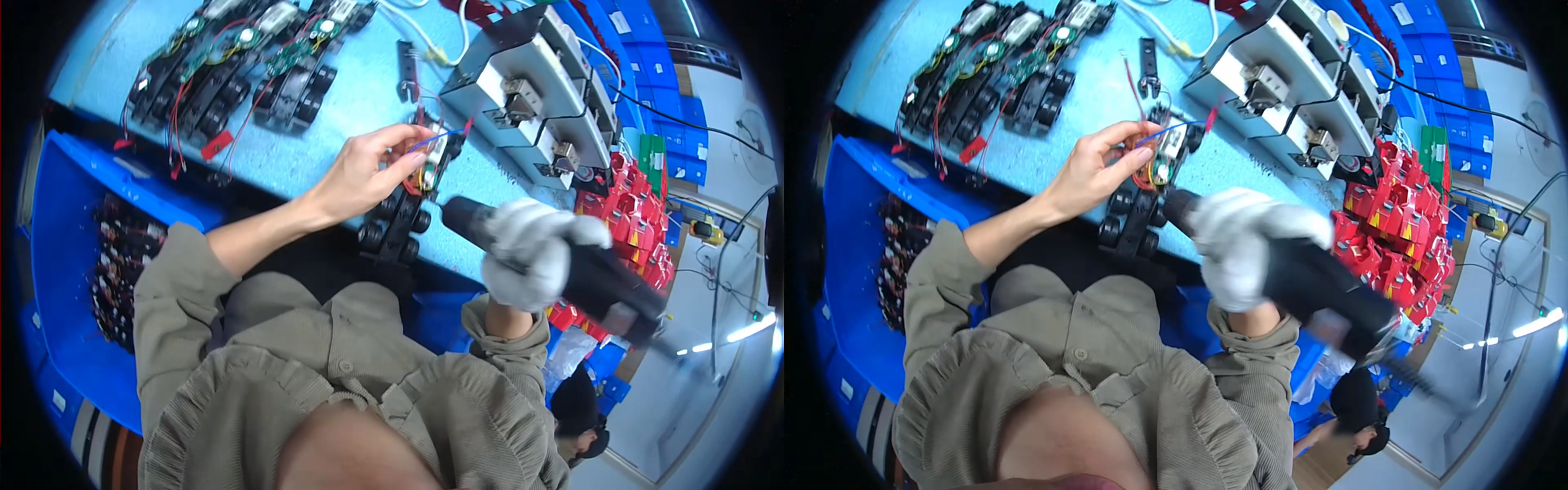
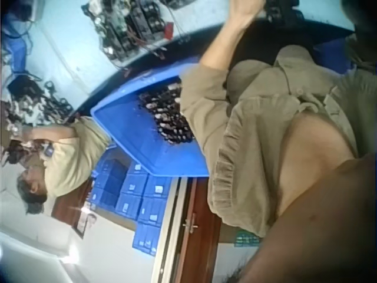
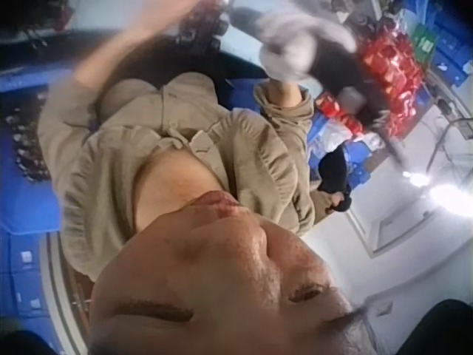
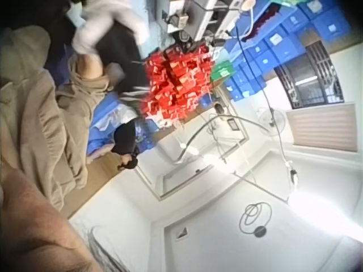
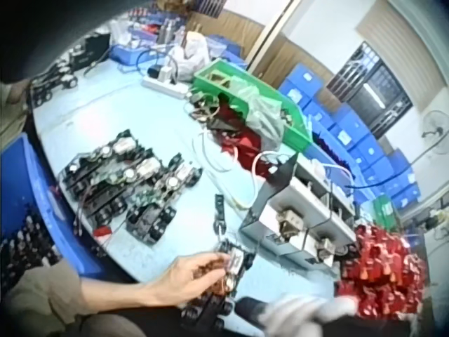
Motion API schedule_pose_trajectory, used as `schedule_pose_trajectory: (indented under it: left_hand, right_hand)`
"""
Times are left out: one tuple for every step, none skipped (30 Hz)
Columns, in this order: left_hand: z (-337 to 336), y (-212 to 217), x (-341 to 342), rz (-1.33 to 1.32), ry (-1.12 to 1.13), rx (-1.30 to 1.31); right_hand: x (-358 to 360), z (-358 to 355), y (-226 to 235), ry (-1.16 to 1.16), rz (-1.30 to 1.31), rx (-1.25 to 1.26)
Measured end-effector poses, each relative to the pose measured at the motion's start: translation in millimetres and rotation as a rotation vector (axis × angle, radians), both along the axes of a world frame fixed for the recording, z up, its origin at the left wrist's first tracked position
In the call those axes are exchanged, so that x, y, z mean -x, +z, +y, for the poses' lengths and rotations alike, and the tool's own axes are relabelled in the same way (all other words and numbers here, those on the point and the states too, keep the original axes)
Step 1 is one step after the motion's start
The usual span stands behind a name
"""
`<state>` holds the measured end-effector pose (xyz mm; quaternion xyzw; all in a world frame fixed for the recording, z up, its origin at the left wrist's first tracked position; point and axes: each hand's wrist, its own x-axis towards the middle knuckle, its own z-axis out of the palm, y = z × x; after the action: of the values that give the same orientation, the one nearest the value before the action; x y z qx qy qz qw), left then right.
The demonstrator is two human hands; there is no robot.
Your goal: Assembling electronic components for toys using an electric screwdriver at a factory workbench.
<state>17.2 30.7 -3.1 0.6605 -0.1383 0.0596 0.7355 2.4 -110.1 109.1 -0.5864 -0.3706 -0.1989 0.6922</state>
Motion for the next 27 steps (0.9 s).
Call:
schedule_pose_trajectory:
  left_hand:
    - [-1.7, -1.0, 0.4, 0.180, -0.059, 0.137]
    - [-3.5, -0.6, 1.2, 0.364, -0.123, 0.273]
    - [-3.3, -1.4, 2.1, 0.350, -0.135, 0.263]
    - [-1.8, -3.3, 2.8, 0.377, -0.158, 0.277]
    - [-1.6, -4.8, 0.8, 0.404, -0.184, 0.289]
    - [-0.1, -5.7, 0.6, 0.436, -0.208, 0.302]
    - [1.8, -5.9, 0.7, 0.428, -0.211, 0.293]
    - [2.3, -4.2, 1.5, 0.326, -0.172, 0.151]
    - [2.4, -2.4, 1.6, 0.224, -0.132, 0.012]
    - [3.6, -1.8, 0.9, 0.126, -0.082, -0.129]
    - [5.8, -0.1, 0.0, 0.128, -0.085, -0.135]
    - [8.1, 2.4, -0.9, 0.107, -0.114, -0.150]
    - [10.0, 4.9, -1.7, 0.086, -0.143, -0.164]
    - [11.2, 6.4, -2.3, 0.066, -0.173, -0.178]
    - [11.8, 6.9, -2.9, 0.069, -0.177, -0.181]
    - [12.5, 8.0, -4.8, 0.018, -0.173, -0.226]
    - [13.3, 8.9, -6.9, -0.033, -0.168, -0.270]
    - [13.4, 9.2, -9.4, -0.084, -0.167, -0.312]
    - [14.5, 9.4, -11.8, -0.076, -0.162, -0.316]
    - [14.5, 10.3, -16.4, -0.141, -0.152, -0.350]
    - [10.2, 12.4, -20.5, -0.208, -0.160, -0.377]
    - [5.9, 13.4, -22.6, -0.276, -0.166, -0.403]
    - [4.5, 11.2, -21.1, -0.260, -0.167, -0.414]
    - [3.6, 8.5, -22.1, -0.246, -0.166, -0.408]
    - [2.8, 6.1, -22.5, -0.234, -0.165, -0.402]
    - [2.0, 4.9, -22.6, -0.224, -0.165, -0.395]
    - [2.1, 4.9, -22.1, -0.217, -0.164, -0.403]
  right_hand:
    - [-4.4, -4.6, 14.1, -0.032, 0.072, -0.090]
    - [-8.7, -14.8, 26.6, -0.065, 0.146, -0.180]
    - [-22.4, -37.7, 36.0, -0.076, 0.125, -0.138]
    - [-41.9, -58.1, 42.6, -0.086, 0.106, -0.095]
    - [-62.6, -64.9, 44.9, -0.184, 0.070, -0.021]
    - [-85.2, -68.6, 45.3, -0.280, 0.041, 0.056]
    - [-114.6, -74.7, 38.4, -0.126, -0.013, 0.079]
    - [-131.9, -74.6, 38.2, 0.022, -0.066, 0.110]
    - [-140.0, -78.4, 41.7, 0.012, -0.071, 0.108]
    - [-145.9, -66.0, 51.3, -0.019, 0.085, 0.130]
    - [-147.8, -58.1, 55.2, -0.051, 0.242, 0.149]
    - [-146.9, -57.4, 52.6, -0.053, 0.245, 0.144]
    - [-144.5, -57.6, 50.1, -0.132, 0.230, 0.151]
    - [-140.8, -58.0, 47.6, -0.211, 0.215, 0.160]
    - [-136.1, -58.2, 45.1, -0.291, 0.200, 0.169]
    - [-128.5, -58.1, 41.5, -0.287, 0.200, 0.166]
    - [-116.3, -59.1, 36.0, -0.274, 0.158, 0.082]
    - [-104.6, -60.6, 33.6, -0.263, 0.116, 0.000]
    - [-96.6, -62.2, 33.3, -0.257, 0.123, -0.003]
    - [-90.0, -66.7, 34.5, -0.218, 0.150, -0.147]
    - [-78.8, -75.1, 39.1, -0.198, 0.176, -0.286]
    - [-66.2, -84.0, 45.9, -0.210, 0.185, -0.285]
    - [-55.4, -91.3, 49.9, -0.136, 0.212, -0.355]
    - [-49.1, -92.5, 52.1, -0.060, 0.232, -0.424]
    - [-43.8, -89.2, 50.7, -0.056, 0.242, -0.433]
    - [-38.6, -83.3, 48.7, -0.063, 0.253, -0.424]
    - [-34.6, -76.6, 46.1, -0.072, 0.262, -0.415]
